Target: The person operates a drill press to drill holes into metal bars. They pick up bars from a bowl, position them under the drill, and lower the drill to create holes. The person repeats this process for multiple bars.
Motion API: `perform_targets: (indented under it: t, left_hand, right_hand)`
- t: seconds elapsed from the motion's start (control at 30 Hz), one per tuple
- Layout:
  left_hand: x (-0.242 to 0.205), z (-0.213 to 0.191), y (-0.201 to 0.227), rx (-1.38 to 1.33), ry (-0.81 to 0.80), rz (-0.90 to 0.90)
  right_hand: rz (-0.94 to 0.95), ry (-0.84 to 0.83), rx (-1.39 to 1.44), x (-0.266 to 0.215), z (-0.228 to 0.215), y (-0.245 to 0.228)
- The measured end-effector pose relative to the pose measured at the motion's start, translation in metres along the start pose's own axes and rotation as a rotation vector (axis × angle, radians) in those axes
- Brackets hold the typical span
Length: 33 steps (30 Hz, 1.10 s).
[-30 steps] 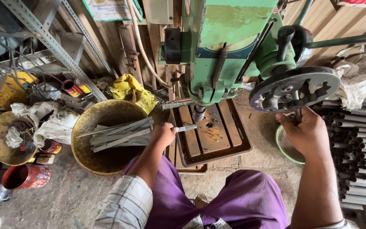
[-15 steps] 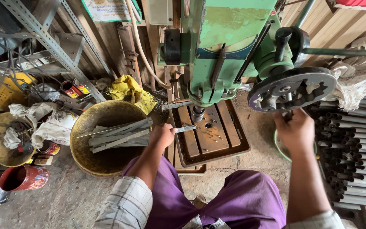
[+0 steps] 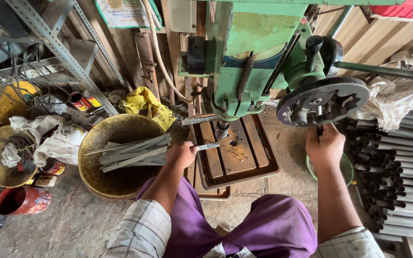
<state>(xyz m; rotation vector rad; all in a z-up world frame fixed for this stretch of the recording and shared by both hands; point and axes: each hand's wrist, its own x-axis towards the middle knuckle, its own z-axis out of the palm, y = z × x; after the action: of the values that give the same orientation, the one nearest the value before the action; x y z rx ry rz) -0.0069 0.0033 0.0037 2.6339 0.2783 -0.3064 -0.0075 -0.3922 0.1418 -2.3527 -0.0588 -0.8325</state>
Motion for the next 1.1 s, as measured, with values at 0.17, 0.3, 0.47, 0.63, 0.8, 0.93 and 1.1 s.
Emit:
perform_targets:
  t: [0.17, 0.3, 0.47, 0.63, 0.8, 0.93, 1.1]
  left_hand:
    - [-0.006, -0.008, -0.004, -0.008, 0.025, -0.003]
    - [-0.008, -0.010, -0.002, 0.018, 0.004, 0.012]
    - [-0.008, -0.009, -0.005, 0.021, 0.057, 0.064]
    - [-0.010, -0.013, -0.003, 0.008, 0.004, 0.048]
    - [-0.012, -0.017, -0.001, 0.024, -0.034, 0.052]
    - [-0.011, -0.015, -0.003, 0.025, -0.014, 0.071]
    - [-0.010, -0.015, -0.001, 0.021, -0.044, 0.039]
  right_hand:
    - [0.072, -0.037, -0.016, 0.002, 0.000, -0.003]
    - [0.033, -0.004, -0.018, 0.002, 0.003, -0.002]
    - [0.025, 0.005, 0.005, 0.002, 0.005, -0.002]
    - [0.009, 0.024, -0.007, 0.002, 0.009, 0.002]
    - [0.016, 0.033, -0.019, 0.003, 0.015, 0.016]
    - [-0.053, 0.056, -0.024, 0.004, 0.021, 0.027]
    - [0.010, 0.025, -0.071, 0.006, 0.024, 0.035]
